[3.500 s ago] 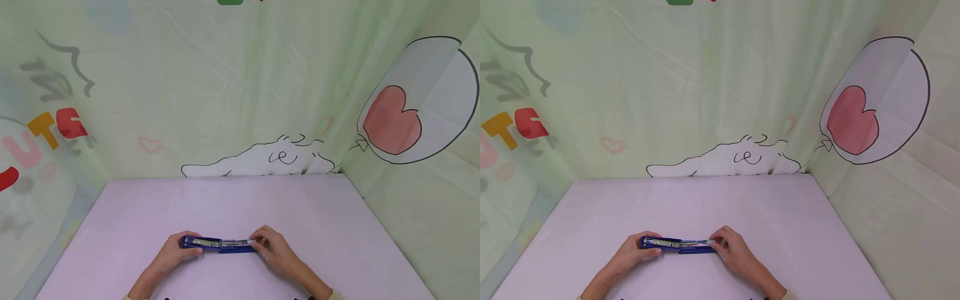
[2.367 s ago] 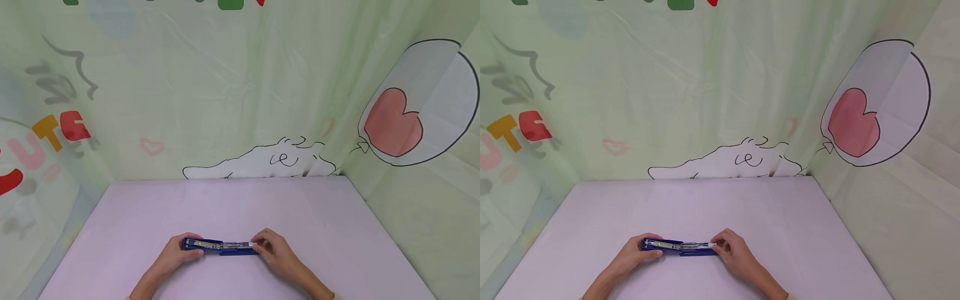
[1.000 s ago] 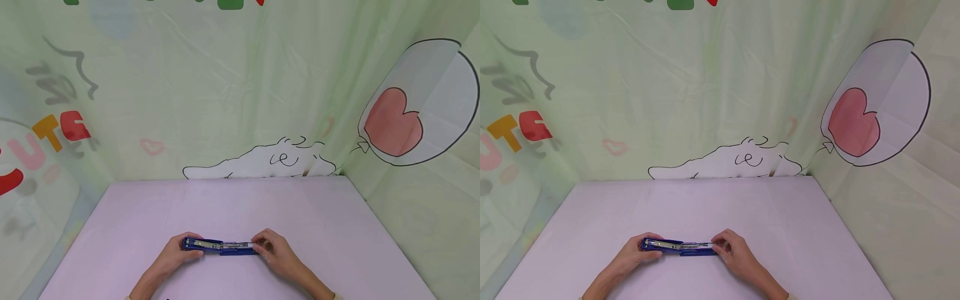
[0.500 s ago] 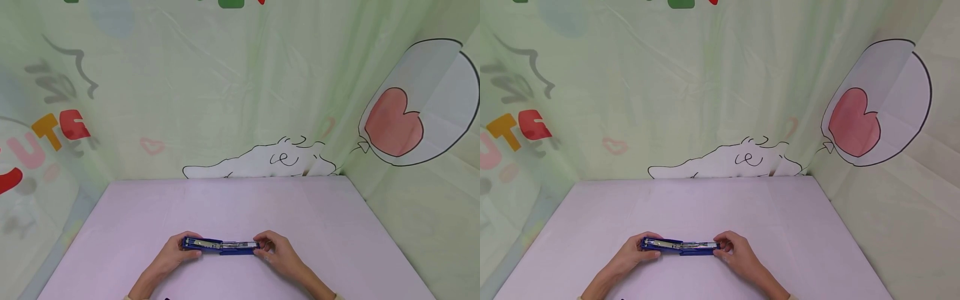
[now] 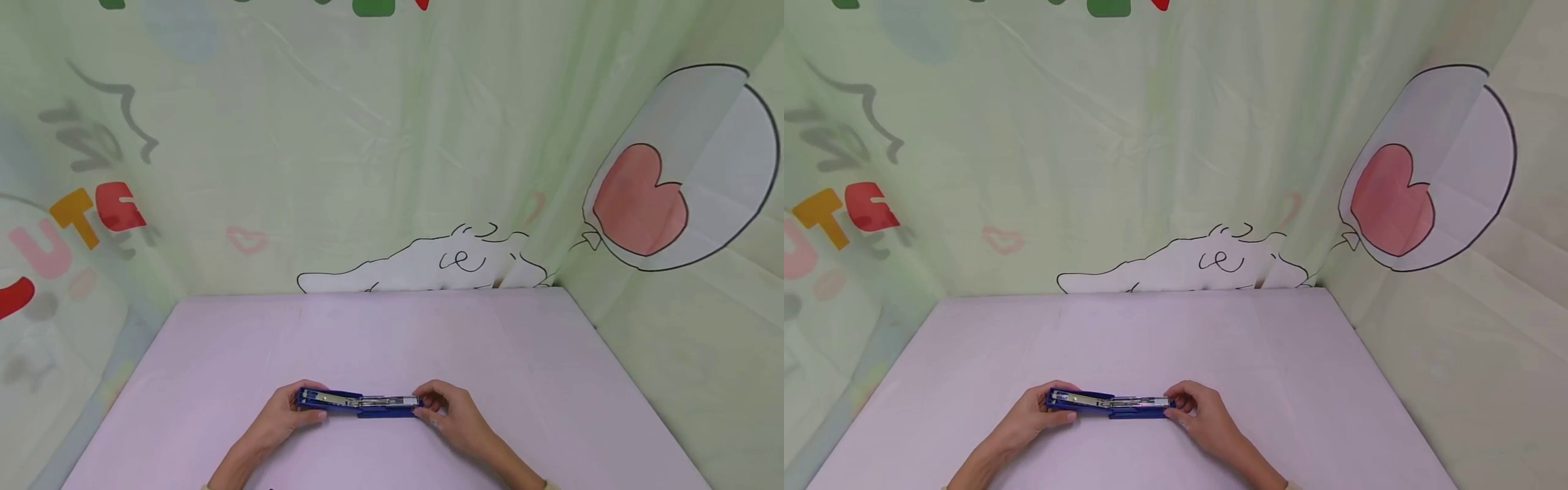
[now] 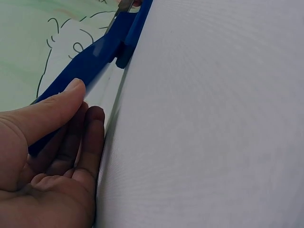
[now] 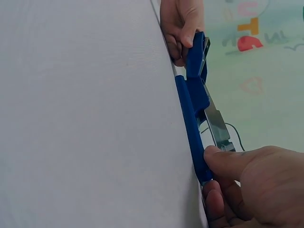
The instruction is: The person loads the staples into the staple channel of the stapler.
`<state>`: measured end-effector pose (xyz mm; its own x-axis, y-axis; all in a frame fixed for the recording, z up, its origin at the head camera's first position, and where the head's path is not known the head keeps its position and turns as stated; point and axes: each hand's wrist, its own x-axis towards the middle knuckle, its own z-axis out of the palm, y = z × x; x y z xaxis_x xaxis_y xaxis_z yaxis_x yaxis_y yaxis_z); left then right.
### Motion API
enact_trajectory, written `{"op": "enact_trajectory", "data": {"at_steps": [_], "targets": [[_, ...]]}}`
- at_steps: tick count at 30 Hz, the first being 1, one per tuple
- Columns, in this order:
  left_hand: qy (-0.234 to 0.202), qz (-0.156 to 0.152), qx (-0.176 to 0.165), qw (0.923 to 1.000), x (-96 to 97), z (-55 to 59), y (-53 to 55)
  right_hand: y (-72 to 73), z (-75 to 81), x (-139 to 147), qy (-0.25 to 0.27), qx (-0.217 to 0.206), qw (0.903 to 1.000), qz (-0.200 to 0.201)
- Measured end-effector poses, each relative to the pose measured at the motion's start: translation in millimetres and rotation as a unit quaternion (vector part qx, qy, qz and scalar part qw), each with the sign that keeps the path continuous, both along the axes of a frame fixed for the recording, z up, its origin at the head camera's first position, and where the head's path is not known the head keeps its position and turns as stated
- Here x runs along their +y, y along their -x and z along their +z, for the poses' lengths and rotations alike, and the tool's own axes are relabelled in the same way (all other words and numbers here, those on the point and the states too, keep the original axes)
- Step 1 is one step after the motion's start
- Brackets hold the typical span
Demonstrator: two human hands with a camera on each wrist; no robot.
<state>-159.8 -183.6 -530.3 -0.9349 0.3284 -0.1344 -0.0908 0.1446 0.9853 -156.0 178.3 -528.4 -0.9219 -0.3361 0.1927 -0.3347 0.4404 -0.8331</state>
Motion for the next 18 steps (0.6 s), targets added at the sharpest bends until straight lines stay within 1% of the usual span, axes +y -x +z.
{"op": "enact_trajectory", "data": {"at_steps": [3,11,18], "targets": [[-0.003,0.001,0.001,1.0,-0.4,-0.5,-0.3,-0.3,0.2,-0.7,0.003,-0.004,1.0,-0.002],[-0.01,-0.001,0.003,0.9999,-1.0,0.8,-1.3,0.1,-2.2,-1.1,0.0,0.009,1.0,-0.002],[-0.006,-0.001,0.005,1.0,1.8,6.1,-1.3,-0.1,-0.4,-1.6,0.0,0.002,1.0,-0.006]]}}
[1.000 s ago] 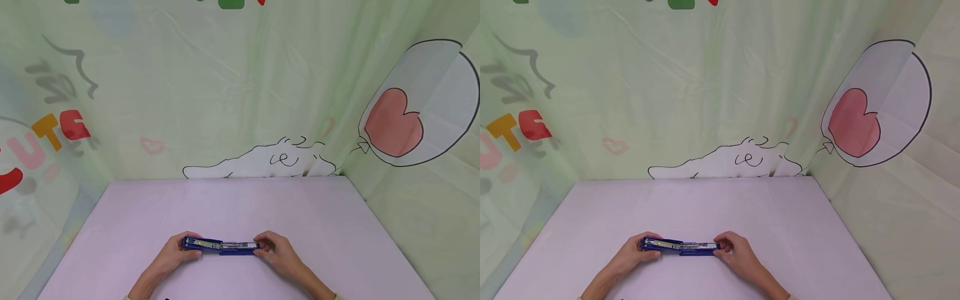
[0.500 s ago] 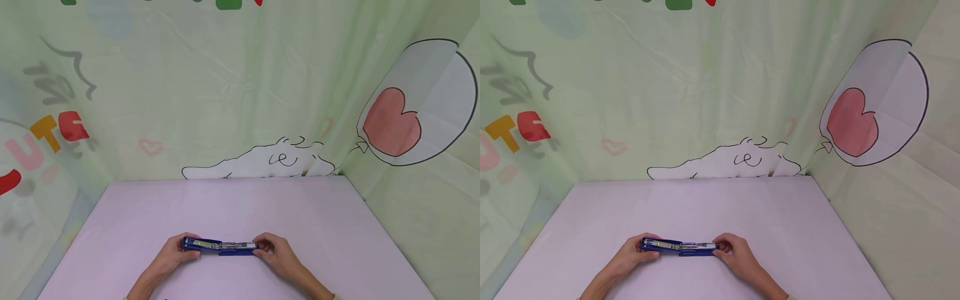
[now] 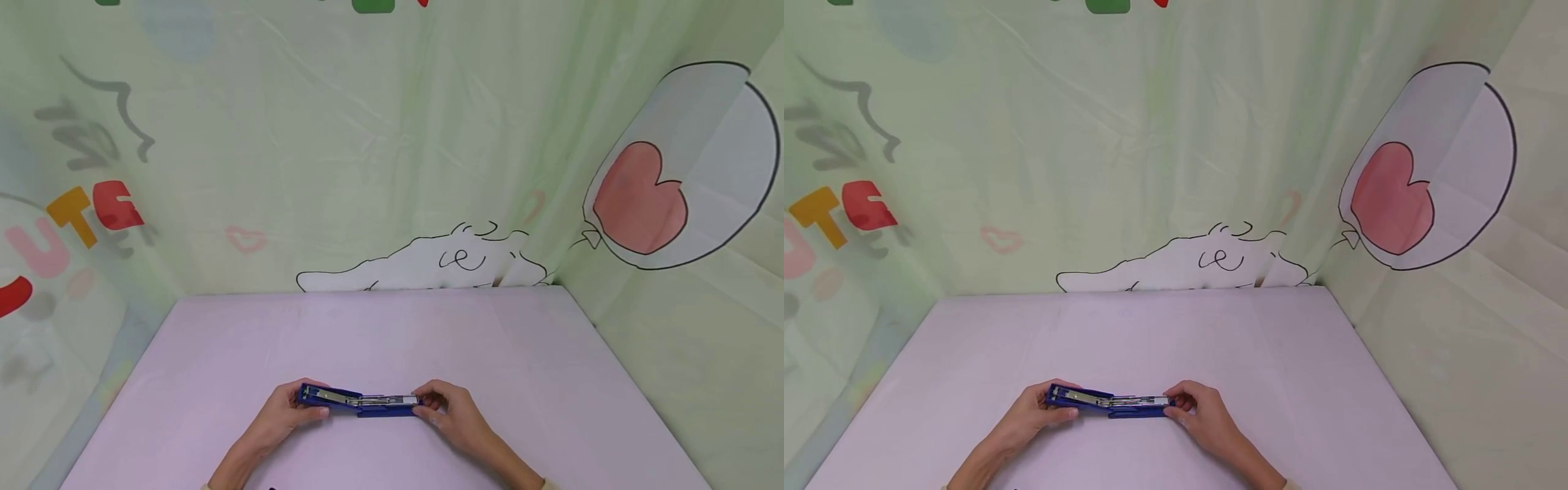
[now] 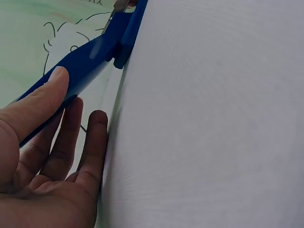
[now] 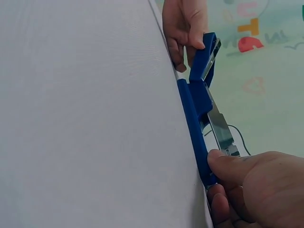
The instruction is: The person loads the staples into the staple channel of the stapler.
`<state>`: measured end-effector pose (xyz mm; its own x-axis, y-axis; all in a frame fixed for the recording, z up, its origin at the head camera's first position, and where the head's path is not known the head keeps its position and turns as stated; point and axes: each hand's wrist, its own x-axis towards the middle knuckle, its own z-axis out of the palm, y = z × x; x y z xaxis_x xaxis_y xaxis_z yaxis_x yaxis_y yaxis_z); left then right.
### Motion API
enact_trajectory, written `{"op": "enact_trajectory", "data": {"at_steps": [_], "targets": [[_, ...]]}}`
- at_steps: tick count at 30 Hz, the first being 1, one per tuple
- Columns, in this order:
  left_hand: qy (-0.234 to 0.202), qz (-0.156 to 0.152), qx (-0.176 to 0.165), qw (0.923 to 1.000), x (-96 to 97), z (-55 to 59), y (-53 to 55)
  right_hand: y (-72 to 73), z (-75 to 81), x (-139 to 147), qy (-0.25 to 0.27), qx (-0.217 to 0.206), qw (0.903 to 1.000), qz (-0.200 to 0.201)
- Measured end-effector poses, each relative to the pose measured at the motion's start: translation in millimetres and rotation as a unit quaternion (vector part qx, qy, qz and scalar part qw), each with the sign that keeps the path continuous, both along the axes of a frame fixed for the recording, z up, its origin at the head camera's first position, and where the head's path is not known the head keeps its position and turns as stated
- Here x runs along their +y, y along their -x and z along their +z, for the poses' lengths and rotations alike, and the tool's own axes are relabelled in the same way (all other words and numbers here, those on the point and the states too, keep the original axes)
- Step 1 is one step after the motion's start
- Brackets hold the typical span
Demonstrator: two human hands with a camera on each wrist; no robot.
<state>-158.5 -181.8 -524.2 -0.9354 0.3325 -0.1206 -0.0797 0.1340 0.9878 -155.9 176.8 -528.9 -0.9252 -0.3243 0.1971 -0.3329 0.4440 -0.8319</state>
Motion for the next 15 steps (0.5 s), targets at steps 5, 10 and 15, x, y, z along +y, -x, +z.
{"op": "enact_trajectory", "data": {"at_steps": [5,10,15], "targets": [[0.013,0.006,0.012,0.9998,4.4,3.7,-0.3,-0.1,-1.2,1,-0.002,-0.006,1.0,-0.002],[0.029,0.02,0.026,0.999,9.6,5.6,-1.9,0.5,-3.1,2,-0.012,-0.013,0.9998,-0.01],[0.05,0.039,0.032,0.9975,13.8,8.3,-3.4,0.5,-2.0,1,-0.002,-0.008,1.0,-0.004]]}}
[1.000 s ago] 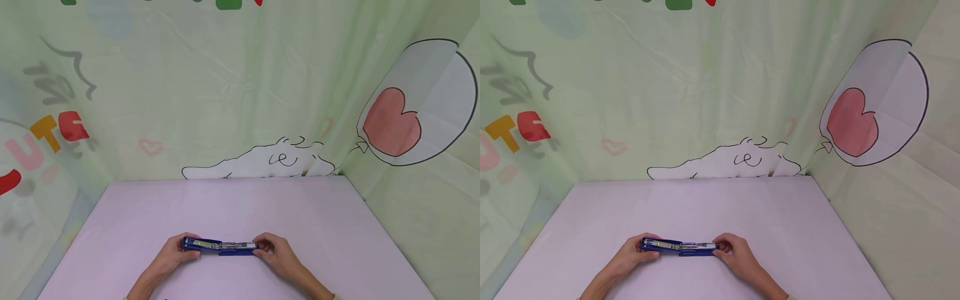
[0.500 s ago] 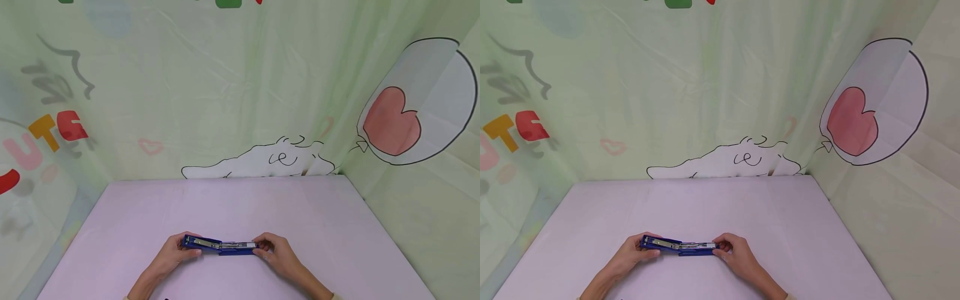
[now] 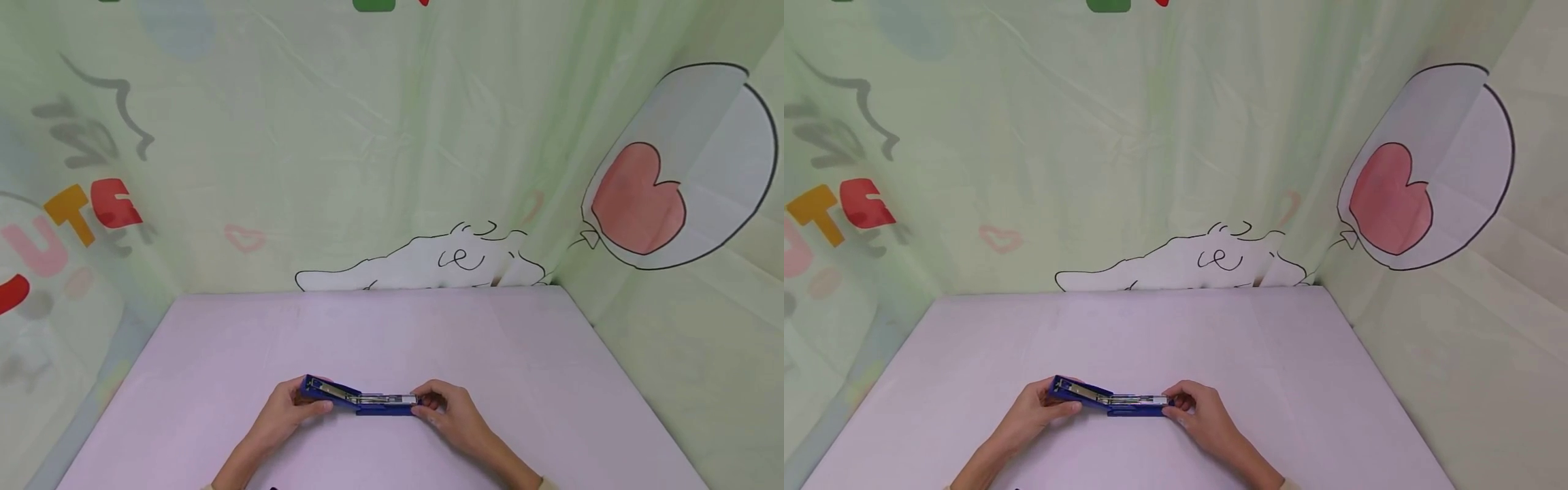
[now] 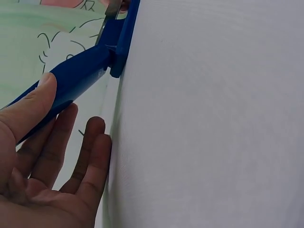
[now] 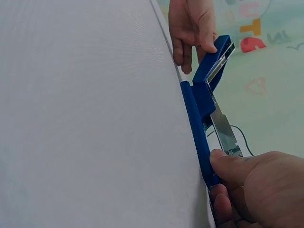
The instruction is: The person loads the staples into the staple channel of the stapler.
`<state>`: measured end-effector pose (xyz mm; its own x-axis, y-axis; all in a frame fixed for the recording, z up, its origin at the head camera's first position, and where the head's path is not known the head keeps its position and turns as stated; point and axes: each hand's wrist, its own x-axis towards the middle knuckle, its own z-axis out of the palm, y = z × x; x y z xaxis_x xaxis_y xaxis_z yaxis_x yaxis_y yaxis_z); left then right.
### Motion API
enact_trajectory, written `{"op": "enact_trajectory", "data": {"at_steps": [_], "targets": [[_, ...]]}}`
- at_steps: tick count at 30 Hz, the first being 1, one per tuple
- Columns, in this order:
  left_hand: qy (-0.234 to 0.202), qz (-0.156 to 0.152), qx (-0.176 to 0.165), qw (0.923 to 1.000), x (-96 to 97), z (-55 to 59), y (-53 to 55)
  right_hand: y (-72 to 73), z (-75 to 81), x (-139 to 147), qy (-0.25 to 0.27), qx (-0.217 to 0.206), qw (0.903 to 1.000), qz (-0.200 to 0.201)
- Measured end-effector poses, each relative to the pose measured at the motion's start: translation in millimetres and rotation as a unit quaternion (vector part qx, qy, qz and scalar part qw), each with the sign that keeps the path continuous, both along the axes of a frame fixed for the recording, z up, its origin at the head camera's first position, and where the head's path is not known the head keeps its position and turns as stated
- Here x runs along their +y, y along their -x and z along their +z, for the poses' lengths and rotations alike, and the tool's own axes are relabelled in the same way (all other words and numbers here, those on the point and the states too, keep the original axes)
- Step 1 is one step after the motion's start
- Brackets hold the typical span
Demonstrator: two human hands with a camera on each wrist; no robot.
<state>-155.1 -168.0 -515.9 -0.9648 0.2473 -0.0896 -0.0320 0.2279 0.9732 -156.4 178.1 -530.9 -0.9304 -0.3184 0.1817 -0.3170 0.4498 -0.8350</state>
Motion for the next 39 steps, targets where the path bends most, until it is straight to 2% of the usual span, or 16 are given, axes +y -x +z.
{"op": "enact_trajectory", "data": {"at_steps": [9,19,28,39], "targets": [[0.028,0.008,0.018,0.9994,2.6,2.3,-1.1,0.0,2.1,-1,0.002,0.0,1.0,0.001],[0.036,0.002,0.039,0.9986,6.9,3.7,-0.1,0.2,3.1,0,0.003,-0.008,1.0,0.0],[0.01,-0.011,0.055,0.9984,19.6,9.3,0.4,-0.4,2.0,0,0.002,-0.002,1.0,0.002],[-0.035,-0.007,0.071,0.9968,37.7,10.3,0.6,-0.7,1.6,-1,0.007,0.006,1.0,0.004]]}}
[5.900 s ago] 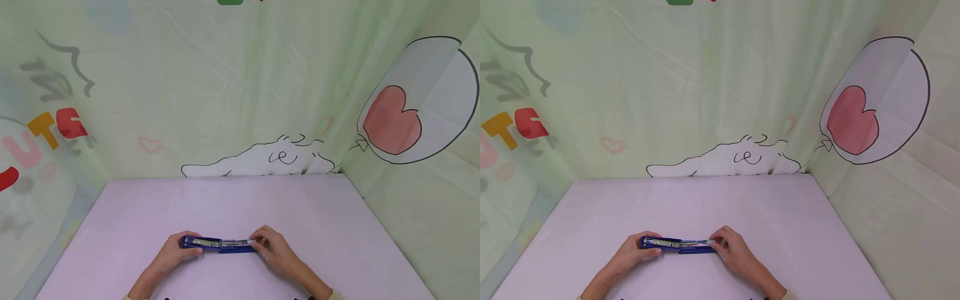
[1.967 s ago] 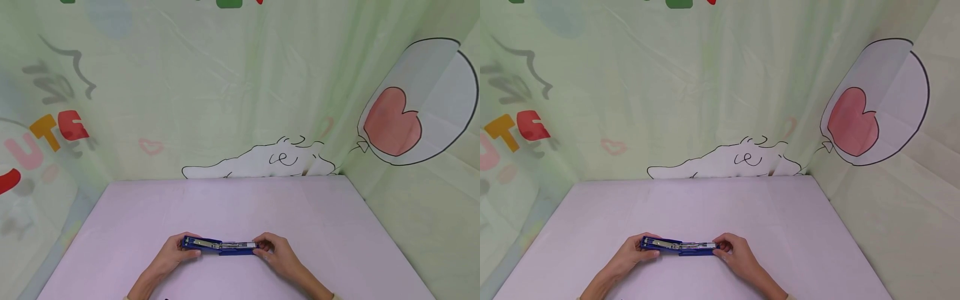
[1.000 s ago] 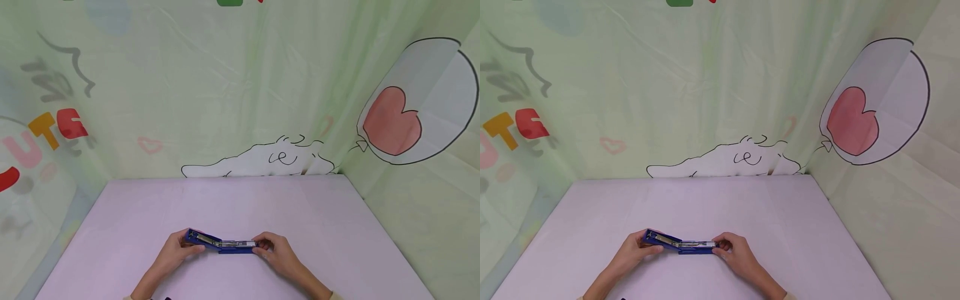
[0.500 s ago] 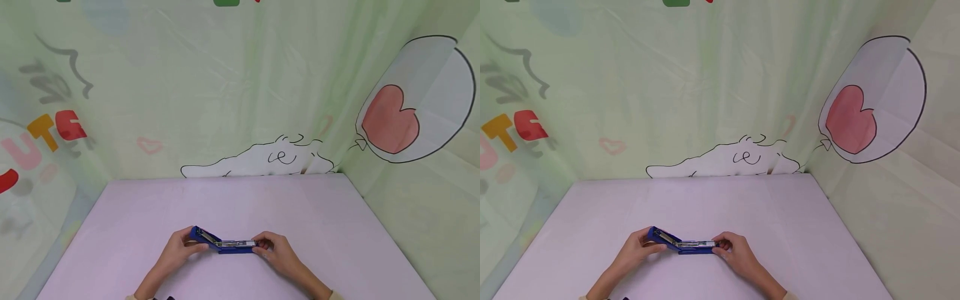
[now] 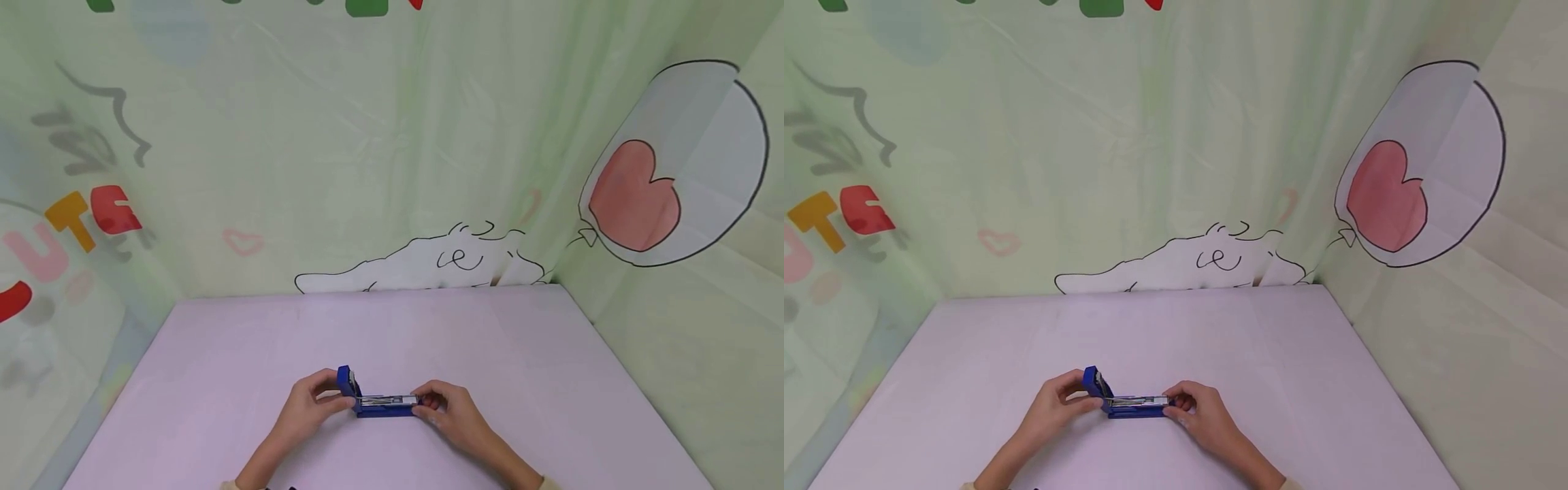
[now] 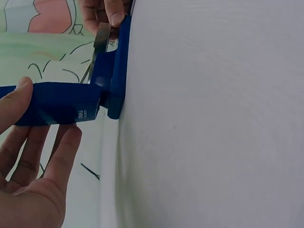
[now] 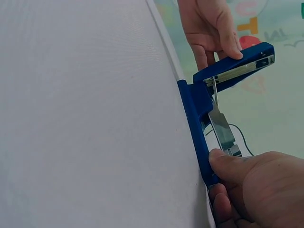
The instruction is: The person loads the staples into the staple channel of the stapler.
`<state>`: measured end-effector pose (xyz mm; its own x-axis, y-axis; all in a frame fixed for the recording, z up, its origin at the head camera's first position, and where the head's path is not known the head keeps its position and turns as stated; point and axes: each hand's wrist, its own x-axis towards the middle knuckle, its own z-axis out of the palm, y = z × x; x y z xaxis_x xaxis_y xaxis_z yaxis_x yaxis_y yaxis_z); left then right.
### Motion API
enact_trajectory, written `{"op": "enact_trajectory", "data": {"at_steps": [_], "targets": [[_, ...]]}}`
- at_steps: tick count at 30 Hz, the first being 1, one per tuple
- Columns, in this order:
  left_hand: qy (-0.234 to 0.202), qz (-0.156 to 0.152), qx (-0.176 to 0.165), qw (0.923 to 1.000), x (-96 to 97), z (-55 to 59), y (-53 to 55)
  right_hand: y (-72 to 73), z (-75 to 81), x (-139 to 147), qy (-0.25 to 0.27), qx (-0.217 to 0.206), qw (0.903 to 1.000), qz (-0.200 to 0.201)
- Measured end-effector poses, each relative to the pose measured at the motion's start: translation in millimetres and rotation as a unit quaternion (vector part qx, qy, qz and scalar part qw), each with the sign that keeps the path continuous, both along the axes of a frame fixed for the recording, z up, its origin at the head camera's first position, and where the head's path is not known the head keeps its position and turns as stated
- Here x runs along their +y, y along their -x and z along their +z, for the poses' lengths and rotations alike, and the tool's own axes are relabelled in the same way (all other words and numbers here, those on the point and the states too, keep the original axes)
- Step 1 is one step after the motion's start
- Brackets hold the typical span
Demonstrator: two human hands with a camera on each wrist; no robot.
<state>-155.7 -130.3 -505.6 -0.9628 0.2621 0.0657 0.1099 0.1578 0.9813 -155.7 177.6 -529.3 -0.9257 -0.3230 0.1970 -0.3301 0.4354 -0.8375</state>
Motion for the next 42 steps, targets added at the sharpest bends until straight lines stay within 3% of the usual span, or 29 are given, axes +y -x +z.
{"op": "enact_trajectory", "data": {"at_steps": [20,33,42], "targets": [[0.025,0.01,0.007,0.9996,11.6,0.0,4.1,0.4,-1.0,-1,0.01,0.0,0.9999,-0.004],[0.02,0.003,0.036,0.9992,20.3,-1.2,4.2,0.5,-0.1,-2,0.004,-0.005,1.0,-0.008],[0.039,0.008,0.042,0.9983,26.9,-1.3,3.6,-0.3,1.2,-2,0.007,-0.01,0.9999,-0.007]]}}
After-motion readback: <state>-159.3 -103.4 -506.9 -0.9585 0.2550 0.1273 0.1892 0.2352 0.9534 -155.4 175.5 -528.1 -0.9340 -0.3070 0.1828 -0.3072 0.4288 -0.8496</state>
